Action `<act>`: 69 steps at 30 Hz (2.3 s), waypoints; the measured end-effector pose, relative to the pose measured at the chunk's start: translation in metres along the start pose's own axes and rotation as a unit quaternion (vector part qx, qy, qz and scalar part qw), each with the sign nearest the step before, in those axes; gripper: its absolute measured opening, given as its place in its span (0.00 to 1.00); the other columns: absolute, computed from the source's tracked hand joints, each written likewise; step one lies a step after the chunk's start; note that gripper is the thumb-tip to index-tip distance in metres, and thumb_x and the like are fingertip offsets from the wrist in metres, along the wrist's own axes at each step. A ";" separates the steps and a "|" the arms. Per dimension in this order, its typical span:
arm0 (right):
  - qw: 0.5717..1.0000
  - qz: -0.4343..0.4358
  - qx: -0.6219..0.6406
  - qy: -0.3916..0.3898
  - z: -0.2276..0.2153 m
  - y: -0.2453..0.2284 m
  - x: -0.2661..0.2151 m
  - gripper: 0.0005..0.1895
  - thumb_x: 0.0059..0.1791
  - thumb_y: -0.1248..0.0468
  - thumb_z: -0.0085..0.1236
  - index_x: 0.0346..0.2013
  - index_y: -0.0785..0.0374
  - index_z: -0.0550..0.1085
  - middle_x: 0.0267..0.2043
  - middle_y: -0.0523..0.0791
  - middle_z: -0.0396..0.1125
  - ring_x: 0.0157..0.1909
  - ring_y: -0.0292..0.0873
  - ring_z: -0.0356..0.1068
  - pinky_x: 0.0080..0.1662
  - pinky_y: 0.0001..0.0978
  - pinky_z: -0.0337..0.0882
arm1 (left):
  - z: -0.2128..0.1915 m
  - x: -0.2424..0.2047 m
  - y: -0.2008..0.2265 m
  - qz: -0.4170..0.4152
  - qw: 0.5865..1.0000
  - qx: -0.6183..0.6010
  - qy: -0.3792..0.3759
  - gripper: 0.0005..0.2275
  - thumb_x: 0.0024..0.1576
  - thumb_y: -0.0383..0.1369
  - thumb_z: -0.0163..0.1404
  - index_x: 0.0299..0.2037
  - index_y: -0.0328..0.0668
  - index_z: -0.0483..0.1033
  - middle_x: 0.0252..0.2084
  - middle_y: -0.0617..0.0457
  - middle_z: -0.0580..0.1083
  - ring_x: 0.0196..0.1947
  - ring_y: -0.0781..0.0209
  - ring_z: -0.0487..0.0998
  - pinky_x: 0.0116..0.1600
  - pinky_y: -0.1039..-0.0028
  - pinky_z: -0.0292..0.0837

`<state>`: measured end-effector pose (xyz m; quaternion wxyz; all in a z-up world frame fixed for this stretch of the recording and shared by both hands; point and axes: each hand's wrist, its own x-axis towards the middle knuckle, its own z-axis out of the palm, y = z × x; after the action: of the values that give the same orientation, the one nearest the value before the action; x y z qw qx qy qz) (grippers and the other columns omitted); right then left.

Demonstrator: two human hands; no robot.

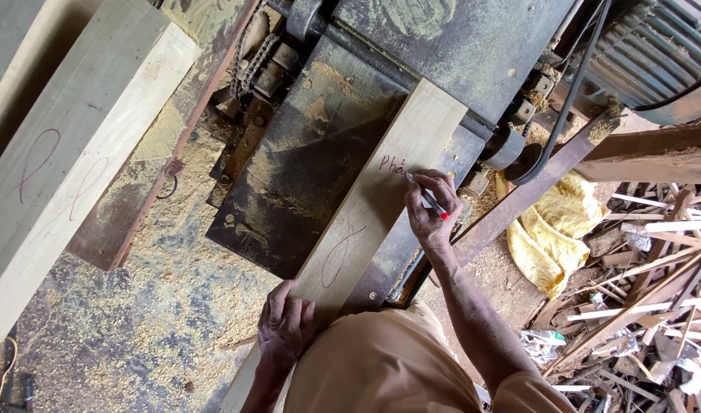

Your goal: Labeling wooden boards with a red marker in a workshop environment.

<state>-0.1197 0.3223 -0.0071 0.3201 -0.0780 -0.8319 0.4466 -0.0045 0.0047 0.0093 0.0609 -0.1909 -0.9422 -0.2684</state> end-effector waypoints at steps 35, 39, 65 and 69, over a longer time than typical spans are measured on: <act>0.979 0.109 0.161 0.056 -0.007 0.051 0.018 0.05 0.58 0.67 0.55 0.46 0.66 0.75 0.37 0.46 0.73 0.32 0.32 0.71 0.33 0.19 0.71 | 0.004 -0.005 -0.001 -0.025 1.000 -0.007 -0.001 0.12 0.64 0.39 0.45 0.30 0.45 0.71 0.58 0.50 0.70 0.42 0.54 0.78 0.34 0.63 0.75; 0.985 0.157 0.064 0.040 -0.003 0.028 0.046 0.06 0.56 0.64 0.55 0.45 0.61 0.78 0.43 0.46 0.77 0.42 0.39 0.77 0.46 0.33 0.80 | -0.001 -0.001 0.004 -0.009 1.000 0.002 0.011 0.11 0.63 0.37 0.46 0.29 0.45 0.71 0.57 0.51 0.70 0.38 0.55 0.77 0.34 0.65 0.74; 0.994 0.102 0.045 -0.017 -0.004 0.024 0.069 0.04 0.52 0.68 0.58 0.37 0.64 0.79 0.41 0.47 0.74 0.41 0.38 0.75 0.44 0.28 0.79 | 0.002 -0.002 -0.002 -0.004 1.000 -0.005 0.005 0.11 0.63 0.37 0.48 0.29 0.43 0.69 0.57 0.49 0.70 0.45 0.53 0.78 0.38 0.64 0.76; 0.997 0.052 0.030 -0.045 -0.003 0.026 0.063 0.08 0.53 0.65 0.55 0.40 0.66 0.79 0.45 0.51 0.73 0.48 0.44 0.73 0.47 0.34 0.78 | 0.001 -0.002 -0.001 -0.008 1.000 -0.007 0.009 0.11 0.62 0.36 0.48 0.28 0.44 0.70 0.57 0.49 0.70 0.42 0.54 0.78 0.37 0.64 0.75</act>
<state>-0.1713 0.3660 0.0022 0.2604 -0.0915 -0.8264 0.4909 -0.0028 0.0040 0.0072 0.0653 -0.1813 -0.9412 -0.2776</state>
